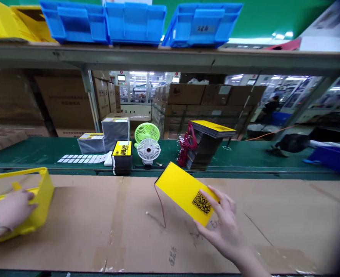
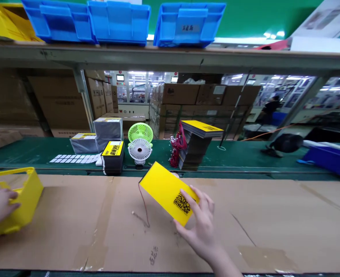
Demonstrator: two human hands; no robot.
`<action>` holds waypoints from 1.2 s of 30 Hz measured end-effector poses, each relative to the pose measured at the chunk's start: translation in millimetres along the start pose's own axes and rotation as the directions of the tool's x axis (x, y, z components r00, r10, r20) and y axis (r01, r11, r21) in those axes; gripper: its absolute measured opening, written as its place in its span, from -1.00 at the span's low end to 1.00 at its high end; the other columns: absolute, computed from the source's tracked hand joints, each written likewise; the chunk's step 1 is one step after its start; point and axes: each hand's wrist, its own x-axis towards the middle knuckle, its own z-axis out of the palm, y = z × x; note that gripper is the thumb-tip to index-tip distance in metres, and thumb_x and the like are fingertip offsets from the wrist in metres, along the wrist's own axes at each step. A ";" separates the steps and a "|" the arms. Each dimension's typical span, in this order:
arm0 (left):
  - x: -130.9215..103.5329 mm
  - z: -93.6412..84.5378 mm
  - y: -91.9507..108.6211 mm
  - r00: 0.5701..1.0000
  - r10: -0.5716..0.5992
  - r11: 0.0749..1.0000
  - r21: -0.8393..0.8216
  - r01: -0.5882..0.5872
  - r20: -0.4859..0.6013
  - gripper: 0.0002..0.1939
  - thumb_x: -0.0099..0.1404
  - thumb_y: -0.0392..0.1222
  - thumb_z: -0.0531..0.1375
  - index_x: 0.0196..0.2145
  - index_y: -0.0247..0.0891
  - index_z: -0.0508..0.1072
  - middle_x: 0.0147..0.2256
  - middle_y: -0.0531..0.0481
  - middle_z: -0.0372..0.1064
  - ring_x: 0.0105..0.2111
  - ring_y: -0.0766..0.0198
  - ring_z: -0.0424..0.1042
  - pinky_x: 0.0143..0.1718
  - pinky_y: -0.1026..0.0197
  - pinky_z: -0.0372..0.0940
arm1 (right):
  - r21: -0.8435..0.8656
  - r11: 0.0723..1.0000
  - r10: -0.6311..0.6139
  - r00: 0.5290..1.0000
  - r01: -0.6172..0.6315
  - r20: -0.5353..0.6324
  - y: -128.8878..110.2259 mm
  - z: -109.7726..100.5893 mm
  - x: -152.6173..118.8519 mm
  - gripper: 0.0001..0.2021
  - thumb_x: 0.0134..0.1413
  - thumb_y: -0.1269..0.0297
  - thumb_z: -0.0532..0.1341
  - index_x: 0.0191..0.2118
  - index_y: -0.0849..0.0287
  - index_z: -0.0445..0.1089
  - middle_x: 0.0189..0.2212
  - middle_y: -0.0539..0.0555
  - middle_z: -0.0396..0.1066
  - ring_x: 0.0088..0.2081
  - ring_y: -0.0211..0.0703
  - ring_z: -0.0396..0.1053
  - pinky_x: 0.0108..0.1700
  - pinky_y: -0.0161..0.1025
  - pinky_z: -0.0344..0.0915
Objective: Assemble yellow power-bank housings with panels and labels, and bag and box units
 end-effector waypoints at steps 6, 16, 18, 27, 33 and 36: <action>-107.1 -28.6 182.5 0.849 0.452 0.890 -0.199 -0.410 0.273 -0.45 0.19 -0.20 0.05 0.16 -0.13 0.24 0.14 -0.07 0.25 0.13 0.05 0.24 0.18 -0.05 0.09 | 0.090 0.994 0.074 0.981 -0.058 -0.179 -18.1 -14.2 17.4 -0.37 -0.08 0.19 0.30 0.15 0.07 0.17 0.17 0.18 0.05 0.19 0.19 0.00 0.17 0.19 0.05; -143.9 -43.9 311.1 0.533 0.785 0.610 -0.547 -0.573 0.317 -0.40 0.25 -0.26 0.08 0.24 -0.13 0.08 0.08 -0.21 0.31 0.03 -0.07 0.33 0.02 -0.11 0.29 | 0.427 0.899 0.161 0.979 -0.093 -0.126 -22.5 -39.3 40.6 -0.23 -0.16 0.16 0.35 0.20 0.05 0.07 0.22 0.15 0.01 0.24 0.16 -0.01 0.25 0.12 0.01; -132.6 -47.3 294.8 0.713 0.696 0.609 -0.597 -0.522 0.087 -0.49 0.25 -0.15 0.10 0.16 -0.08 0.17 0.07 -0.11 0.31 0.05 0.02 0.31 0.07 -0.09 0.27 | 0.491 0.866 0.144 0.987 -0.092 -0.071 -20.3 -45.0 44.8 -0.25 -0.16 0.18 0.35 0.20 0.02 0.09 0.23 0.14 0.01 0.24 0.16 -0.02 0.26 0.12 0.00; -67.9 -72.5 238.5 0.652 0.436 0.466 -0.465 -0.753 -0.620 -0.44 0.22 -0.34 0.13 0.17 -0.16 0.17 0.23 -0.07 0.06 0.25 0.11 -0.01 0.27 -0.08 -0.02 | 0.495 0.869 -0.195 0.923 0.006 0.332 -43.6 -38.8 68.8 -0.31 -0.13 0.09 0.33 0.17 -0.01 0.15 0.24 0.13 -0.03 0.25 0.18 -0.07 0.24 0.09 0.01; -58.4 -46.3 244.7 0.675 0.391 0.191 -0.663 -0.724 -0.626 -0.71 0.20 -0.45 0.11 -0.19 -0.17 0.49 -0.14 -0.01 0.49 -0.01 0.20 0.38 0.17 -0.02 0.16 | 0.545 0.838 -0.316 0.804 -0.011 0.504 -61.8 -29.4 87.3 -0.30 0.01 -0.16 0.19 0.24 -0.06 0.07 0.30 0.08 -0.12 0.29 0.16 -0.19 0.24 0.16 -0.05; -50.7 -33.4 248.0 0.867 0.264 0.079 -0.887 -0.455 -0.422 -0.80 0.21 -0.39 0.13 -0.27 -0.20 0.50 -0.19 -0.02 0.50 -0.12 0.22 0.45 0.04 0.07 0.29 | 0.536 0.844 -0.272 0.868 0.008 0.415 -64.4 -19.3 92.5 -0.56 0.15 0.02 0.14 0.13 -0.01 0.26 0.18 0.11 0.16 0.22 0.07 0.05 0.21 0.06 0.05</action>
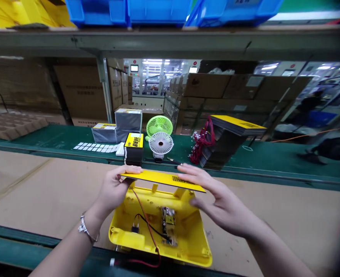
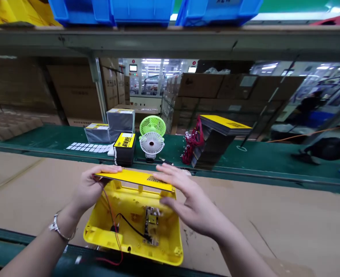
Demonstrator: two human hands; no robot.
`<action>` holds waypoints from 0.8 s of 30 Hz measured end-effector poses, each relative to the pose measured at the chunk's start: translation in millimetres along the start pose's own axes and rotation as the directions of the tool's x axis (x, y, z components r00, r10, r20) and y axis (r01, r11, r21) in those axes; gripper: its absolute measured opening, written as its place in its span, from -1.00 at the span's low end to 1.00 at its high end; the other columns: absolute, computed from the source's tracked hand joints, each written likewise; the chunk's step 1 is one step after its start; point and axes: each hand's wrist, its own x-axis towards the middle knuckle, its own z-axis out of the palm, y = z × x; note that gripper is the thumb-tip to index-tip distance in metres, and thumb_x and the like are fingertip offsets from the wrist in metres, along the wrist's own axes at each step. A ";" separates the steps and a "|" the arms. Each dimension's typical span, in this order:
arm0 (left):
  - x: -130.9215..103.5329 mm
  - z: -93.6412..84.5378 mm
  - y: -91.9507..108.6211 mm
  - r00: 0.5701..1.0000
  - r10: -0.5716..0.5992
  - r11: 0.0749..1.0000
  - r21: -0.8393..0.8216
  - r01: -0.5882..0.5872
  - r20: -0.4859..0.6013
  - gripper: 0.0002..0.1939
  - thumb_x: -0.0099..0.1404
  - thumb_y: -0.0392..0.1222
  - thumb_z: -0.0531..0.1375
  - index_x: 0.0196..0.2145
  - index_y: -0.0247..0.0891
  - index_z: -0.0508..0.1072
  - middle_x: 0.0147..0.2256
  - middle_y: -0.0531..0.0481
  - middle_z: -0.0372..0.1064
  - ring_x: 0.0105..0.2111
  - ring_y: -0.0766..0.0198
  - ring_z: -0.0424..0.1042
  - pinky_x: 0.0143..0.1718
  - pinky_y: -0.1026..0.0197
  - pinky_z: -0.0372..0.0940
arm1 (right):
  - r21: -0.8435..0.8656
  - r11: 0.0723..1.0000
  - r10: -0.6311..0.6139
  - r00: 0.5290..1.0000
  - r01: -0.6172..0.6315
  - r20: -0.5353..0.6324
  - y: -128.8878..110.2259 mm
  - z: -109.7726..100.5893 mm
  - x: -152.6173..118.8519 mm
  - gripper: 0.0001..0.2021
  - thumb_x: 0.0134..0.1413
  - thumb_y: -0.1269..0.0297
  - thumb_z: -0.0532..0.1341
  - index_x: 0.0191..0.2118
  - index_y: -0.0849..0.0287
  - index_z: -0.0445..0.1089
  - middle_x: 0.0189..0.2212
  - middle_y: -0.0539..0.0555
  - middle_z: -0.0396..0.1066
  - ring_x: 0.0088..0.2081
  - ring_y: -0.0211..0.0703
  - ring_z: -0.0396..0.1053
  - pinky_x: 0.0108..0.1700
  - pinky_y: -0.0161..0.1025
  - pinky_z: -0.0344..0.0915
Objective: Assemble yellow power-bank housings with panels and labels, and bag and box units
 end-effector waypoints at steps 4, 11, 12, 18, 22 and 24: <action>9.7 0.9 -20.0 0.969 -0.242 0.970 -0.036 0.241 -0.050 -0.86 0.18 -0.21 0.20 -0.27 -0.22 0.47 -0.23 -0.02 0.48 -0.17 0.20 0.44 -0.10 0.15 0.33 | 0.030 0.993 0.121 0.974 -0.117 -0.191 8.8 15.0 15.6 -0.77 0.24 0.20 0.04 -0.18 0.12 0.42 -0.27 0.06 0.47 -0.21 -0.10 0.40 -0.18 -0.23 0.34; 16.4 -1.1 -51.4 0.951 -0.306 0.952 -0.020 0.305 -0.035 -0.75 0.21 -0.16 0.12 -0.18 -0.31 0.41 -0.22 -0.08 0.46 -0.23 0.20 0.42 -0.16 0.16 0.30 | -0.059 0.981 0.161 0.939 -0.187 -0.304 25.3 39.9 34.1 -0.76 0.19 0.16 0.08 -0.45 0.16 0.29 -0.55 -0.02 0.33 -0.50 -0.23 0.26 -0.43 -0.32 0.19; 15.4 0.6 -52.0 0.955 -0.292 0.957 -0.022 0.291 -0.056 -0.75 0.22 -0.16 0.10 -0.17 -0.31 0.40 -0.20 -0.08 0.45 -0.21 0.22 0.42 -0.14 0.18 0.29 | -0.021 0.983 0.167 0.943 -0.180 -0.287 26.5 42.1 34.7 -0.77 0.20 0.17 0.07 -0.40 0.16 0.32 -0.51 0.00 0.37 -0.47 -0.21 0.29 -0.40 -0.31 0.22; 8.7 10.2 -44.3 0.971 -0.195 0.979 0.024 0.200 -0.135 -0.75 0.28 -0.18 0.02 -0.15 -0.27 0.39 -0.15 -0.05 0.43 -0.12 0.25 0.37 -0.03 0.24 0.21 | -0.061 0.971 0.215 0.957 -0.231 -0.194 42.8 37.7 32.2 -0.73 0.16 0.19 0.07 -0.15 0.14 0.44 -0.38 0.06 0.49 -0.29 -0.07 0.39 -0.23 -0.22 0.34; 6.9 10.6 -42.3 0.977 -0.185 0.974 0.110 0.197 -0.107 -0.75 0.29 -0.15 0.04 -0.17 -0.26 0.44 -0.22 -0.03 0.46 -0.20 0.23 0.41 -0.14 0.25 0.26 | -0.231 0.925 0.292 0.954 -0.300 -0.069 61.4 28.8 29.1 -0.78 0.10 0.26 0.11 -0.30 0.13 0.51 -0.41 0.05 0.50 -0.32 -0.07 0.40 -0.27 -0.22 0.34; 6.3 12.4 -41.6 0.978 -0.184 0.966 0.164 0.198 -0.098 -0.76 0.28 -0.14 0.06 -0.19 -0.25 0.44 -0.27 -0.02 0.46 -0.25 0.22 0.42 -0.21 0.25 0.27 | -0.283 0.900 0.329 0.943 -0.331 -0.059 62.9 26.6 28.9 -0.78 0.08 0.27 0.13 -0.24 0.11 0.50 -0.40 0.04 0.50 -0.33 -0.08 0.41 -0.28 -0.22 0.33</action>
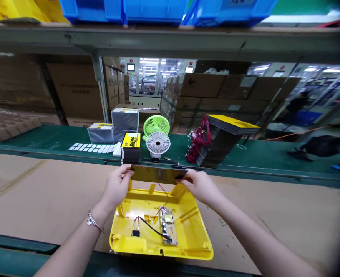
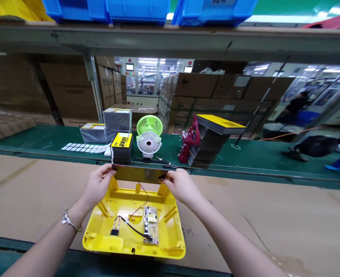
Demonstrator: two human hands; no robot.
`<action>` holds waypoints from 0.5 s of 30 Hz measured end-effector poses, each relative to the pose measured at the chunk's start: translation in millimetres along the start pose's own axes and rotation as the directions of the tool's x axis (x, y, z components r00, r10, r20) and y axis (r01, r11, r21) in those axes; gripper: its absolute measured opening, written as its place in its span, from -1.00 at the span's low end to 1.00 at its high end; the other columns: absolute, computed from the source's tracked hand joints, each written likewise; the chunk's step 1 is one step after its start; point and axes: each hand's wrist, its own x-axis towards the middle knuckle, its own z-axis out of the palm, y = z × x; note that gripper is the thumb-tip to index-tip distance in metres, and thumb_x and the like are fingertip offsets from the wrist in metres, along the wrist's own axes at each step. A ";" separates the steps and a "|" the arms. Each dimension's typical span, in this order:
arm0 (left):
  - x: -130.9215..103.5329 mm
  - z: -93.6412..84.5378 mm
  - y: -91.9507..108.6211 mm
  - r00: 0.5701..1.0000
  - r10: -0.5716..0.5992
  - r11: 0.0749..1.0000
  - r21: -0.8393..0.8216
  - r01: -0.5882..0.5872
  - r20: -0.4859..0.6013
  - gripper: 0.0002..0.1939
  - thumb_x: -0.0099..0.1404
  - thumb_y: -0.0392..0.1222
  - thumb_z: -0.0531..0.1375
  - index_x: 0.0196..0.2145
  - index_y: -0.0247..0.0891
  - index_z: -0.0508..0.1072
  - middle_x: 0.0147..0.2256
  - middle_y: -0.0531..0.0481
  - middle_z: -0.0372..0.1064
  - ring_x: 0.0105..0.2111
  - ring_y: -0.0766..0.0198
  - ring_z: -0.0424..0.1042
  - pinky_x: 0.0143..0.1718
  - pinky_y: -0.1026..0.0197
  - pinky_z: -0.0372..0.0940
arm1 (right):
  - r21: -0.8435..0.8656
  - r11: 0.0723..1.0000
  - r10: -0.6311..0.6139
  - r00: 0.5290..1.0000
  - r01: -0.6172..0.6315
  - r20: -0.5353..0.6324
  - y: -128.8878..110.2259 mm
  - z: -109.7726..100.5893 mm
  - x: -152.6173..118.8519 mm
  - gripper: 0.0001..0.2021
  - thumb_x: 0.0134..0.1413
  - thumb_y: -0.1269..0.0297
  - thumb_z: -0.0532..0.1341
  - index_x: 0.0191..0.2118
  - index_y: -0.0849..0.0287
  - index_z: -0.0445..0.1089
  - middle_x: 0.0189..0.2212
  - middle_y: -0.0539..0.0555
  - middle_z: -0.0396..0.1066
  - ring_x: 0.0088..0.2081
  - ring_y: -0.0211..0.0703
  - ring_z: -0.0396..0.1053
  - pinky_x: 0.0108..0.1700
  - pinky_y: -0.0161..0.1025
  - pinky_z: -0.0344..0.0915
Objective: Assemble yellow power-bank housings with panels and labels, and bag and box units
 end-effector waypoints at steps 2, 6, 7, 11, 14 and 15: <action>-1.7 4.0 2.4 1.000 0.006 0.998 0.058 -0.006 0.001 -0.78 0.29 -0.16 0.06 -0.19 -0.23 0.44 -0.29 -0.02 0.46 -0.28 0.22 0.42 -0.24 0.24 0.26 | -0.041 0.999 -0.027 0.995 0.023 -0.100 -7.4 -2.3 -0.3 -0.63 0.08 0.25 0.16 0.03 0.10 0.35 -0.25 0.07 0.49 -0.25 -0.06 0.41 -0.21 -0.19 0.33; -6.2 18.1 9.8 0.999 0.037 0.989 0.143 -0.039 0.015 -0.78 0.28 -0.24 0.04 -0.15 -0.19 0.41 -0.29 -0.02 0.46 -0.27 0.20 0.42 -0.21 0.20 0.24 | -0.360 0.897 -0.350 0.908 0.255 -0.229 -39.6 -2.2 2.6 -0.30 0.09 0.33 0.16 0.30 0.23 -0.12 0.11 0.25 0.21 0.09 0.08 0.18 0.10 -0.02 0.13; -7.1 21.6 11.2 0.998 0.052 0.986 0.160 -0.055 0.026 -0.76 0.27 -0.27 0.04 -0.13 -0.18 0.39 -0.28 -0.02 0.46 -0.26 0.20 0.42 -0.19 0.19 0.24 | -0.450 0.841 -0.408 0.897 0.298 -0.169 -46.7 0.5 4.3 -0.33 0.09 0.39 0.12 0.30 0.26 -0.11 0.10 0.28 0.21 0.09 0.11 0.17 0.11 0.02 0.10; -9.2 29.2 11.9 0.994 0.087 0.974 0.205 -0.100 0.074 -0.71 0.24 -0.37 0.00 -0.13 -0.16 0.35 -0.21 -0.02 0.45 -0.20 0.21 0.42 -0.14 0.17 0.27 | -0.591 0.718 -0.406 0.911 0.367 0.073 -55.5 19.0 9.1 -0.41 0.10 0.54 -0.01 0.28 0.30 -0.02 -0.14 0.26 0.36 -0.14 0.06 0.30 -0.12 -0.05 0.22; -10.7 28.8 9.5 0.993 0.087 0.971 0.214 -0.103 0.080 -0.72 0.21 -0.41 -0.01 -0.19 -0.18 0.36 -0.23 -0.01 0.45 -0.19 0.22 0.42 -0.11 0.15 0.28 | -0.529 0.744 -0.375 0.910 0.408 0.175 -50.0 27.1 8.8 -0.42 0.09 0.56 0.00 0.26 0.27 0.02 -0.16 0.23 0.40 -0.15 -0.01 0.34 -0.16 -0.14 0.23; -11.2 28.4 8.7 0.993 0.088 0.971 0.218 -0.103 0.078 -0.72 0.20 -0.42 -0.01 -0.20 -0.19 0.37 -0.24 -0.01 0.45 -0.20 0.21 0.42 -0.11 0.14 0.28 | -0.488 0.768 -0.366 0.910 0.414 0.196 -48.8 26.3 9.0 -0.43 0.09 0.56 0.01 0.25 0.24 0.03 -0.13 0.22 0.40 -0.12 -0.04 0.35 -0.15 -0.18 0.24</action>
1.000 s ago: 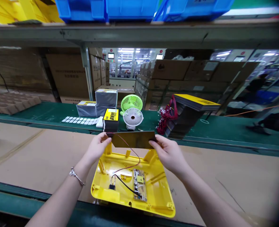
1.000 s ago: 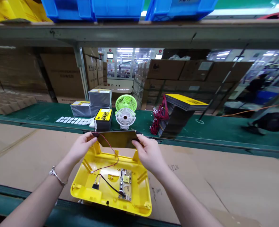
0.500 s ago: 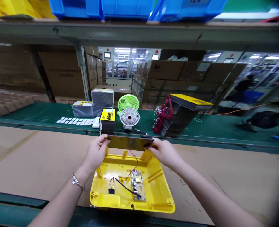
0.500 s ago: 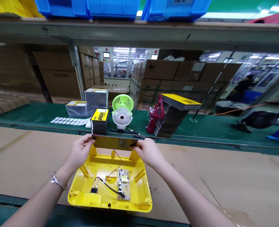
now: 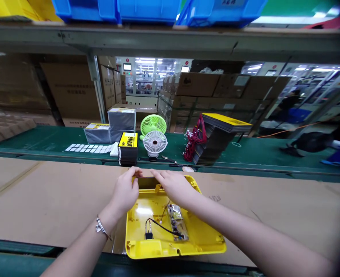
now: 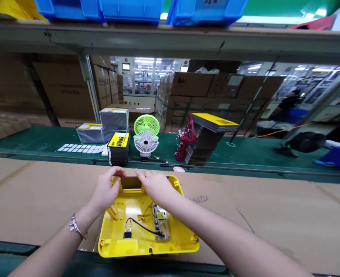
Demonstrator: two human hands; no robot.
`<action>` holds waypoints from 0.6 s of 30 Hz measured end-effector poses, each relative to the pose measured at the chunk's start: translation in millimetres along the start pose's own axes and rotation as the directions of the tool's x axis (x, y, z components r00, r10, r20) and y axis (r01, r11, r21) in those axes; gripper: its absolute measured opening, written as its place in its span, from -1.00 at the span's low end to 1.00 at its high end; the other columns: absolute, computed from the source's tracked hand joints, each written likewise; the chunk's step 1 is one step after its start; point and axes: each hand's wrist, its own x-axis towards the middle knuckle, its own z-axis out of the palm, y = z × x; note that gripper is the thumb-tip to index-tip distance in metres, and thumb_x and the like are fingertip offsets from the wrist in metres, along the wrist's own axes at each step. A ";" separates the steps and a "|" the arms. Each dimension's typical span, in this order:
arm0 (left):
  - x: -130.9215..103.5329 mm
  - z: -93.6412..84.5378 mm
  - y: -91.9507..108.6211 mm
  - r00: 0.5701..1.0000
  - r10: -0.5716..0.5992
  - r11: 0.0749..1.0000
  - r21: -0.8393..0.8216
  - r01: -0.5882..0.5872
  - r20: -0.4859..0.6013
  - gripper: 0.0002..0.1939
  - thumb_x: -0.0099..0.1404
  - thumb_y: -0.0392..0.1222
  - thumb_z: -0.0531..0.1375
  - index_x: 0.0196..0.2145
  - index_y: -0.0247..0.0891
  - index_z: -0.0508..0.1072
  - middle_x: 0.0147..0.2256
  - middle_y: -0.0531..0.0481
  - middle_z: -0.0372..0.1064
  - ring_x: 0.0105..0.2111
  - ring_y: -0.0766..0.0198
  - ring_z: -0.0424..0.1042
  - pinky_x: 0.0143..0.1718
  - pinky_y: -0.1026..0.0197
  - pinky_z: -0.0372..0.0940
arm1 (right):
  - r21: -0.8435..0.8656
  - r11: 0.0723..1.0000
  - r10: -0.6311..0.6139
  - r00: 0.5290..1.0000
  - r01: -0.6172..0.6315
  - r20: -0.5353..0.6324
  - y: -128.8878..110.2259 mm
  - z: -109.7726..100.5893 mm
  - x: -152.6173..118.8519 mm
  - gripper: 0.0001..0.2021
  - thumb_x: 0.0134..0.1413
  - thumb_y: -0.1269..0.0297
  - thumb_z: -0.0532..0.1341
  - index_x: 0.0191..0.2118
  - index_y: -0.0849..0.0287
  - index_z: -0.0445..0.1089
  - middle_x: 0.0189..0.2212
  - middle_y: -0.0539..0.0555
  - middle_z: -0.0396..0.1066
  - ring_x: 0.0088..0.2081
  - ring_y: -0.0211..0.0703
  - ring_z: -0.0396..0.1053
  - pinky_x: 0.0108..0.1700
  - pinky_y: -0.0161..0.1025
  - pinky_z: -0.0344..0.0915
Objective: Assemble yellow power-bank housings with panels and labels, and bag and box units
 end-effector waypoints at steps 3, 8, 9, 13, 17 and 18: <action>-1.4 0.8 -0.6 1.000 -0.004 1.000 0.008 0.004 -0.002 -0.72 0.19 -0.42 0.00 -0.23 -0.20 0.41 -0.25 -0.02 0.45 -0.20 0.20 0.42 -0.10 0.12 0.28 | 0.112 0.994 0.006 0.997 -0.015 0.078 5.5 -11.0 2.0 -0.55 0.13 0.45 0.06 0.15 0.07 0.20 -0.10 0.12 0.43 -0.14 -0.11 0.39 -0.22 -0.28 0.23; -3.5 4.9 3.2 1.000 -0.008 1.000 -0.005 0.008 0.007 -0.68 0.17 -0.44 -0.01 -0.22 -0.20 0.42 -0.23 -0.02 0.46 -0.19 0.20 0.41 -0.08 0.10 0.27 | 0.062 0.988 0.133 0.980 -0.143 0.149 6.5 -28.1 9.8 -0.78 0.17 0.25 0.10 -0.38 0.15 0.45 -0.41 0.10 0.48 -0.37 -0.07 0.42 -0.39 -0.28 0.16; -4.2 5.5 4.1 1.000 -0.012 1.000 -0.010 0.012 0.009 -0.67 0.16 -0.45 -0.01 -0.21 -0.19 0.42 -0.22 -0.02 0.46 -0.18 0.20 0.41 -0.07 0.10 0.27 | 0.059 0.986 0.147 0.980 -0.156 0.134 5.1 -27.8 9.8 -0.80 0.15 0.25 0.11 -0.39 0.17 0.44 -0.40 0.11 0.48 -0.35 -0.07 0.42 -0.39 -0.28 0.15; -5.9 5.2 5.7 0.999 -0.034 0.999 -0.034 0.034 -0.005 -0.65 0.14 -0.46 0.00 -0.18 -0.20 0.42 -0.18 -0.03 0.43 -0.15 0.22 0.39 -0.04 0.12 0.25 | 0.063 0.981 0.175 0.979 -0.182 0.101 1.5 -25.3 3.7 -0.85 0.13 0.25 0.14 -0.39 0.18 0.39 -0.36 0.10 0.46 -0.31 -0.08 0.41 -0.37 -0.28 0.15; -0.9 2.4 2.7 0.995 -0.100 0.994 -0.053 0.100 0.014 -0.68 0.15 -0.35 0.05 -0.15 -0.22 0.42 -0.15 -0.08 0.38 -0.18 0.20 0.39 -0.20 0.17 0.30 | 0.105 0.984 0.136 0.989 -0.140 0.051 -1.1 -28.1 -2.2 -0.82 0.15 0.17 0.15 -0.22 0.12 0.41 -0.29 0.07 0.44 -0.23 -0.09 0.39 -0.29 -0.27 0.20; 1.3 1.7 1.4 0.991 -0.130 0.990 -0.057 0.132 0.033 -0.73 0.17 -0.29 0.06 -0.18 -0.24 0.44 -0.18 -0.09 0.39 -0.21 0.19 0.40 -0.26 0.18 0.30 | 0.123 0.987 0.104 0.994 -0.106 0.021 -3.3 -27.7 -1.9 -0.76 0.13 0.13 0.17 -0.14 0.11 0.39 -0.25 0.08 0.43 -0.19 -0.09 0.37 -0.25 -0.27 0.21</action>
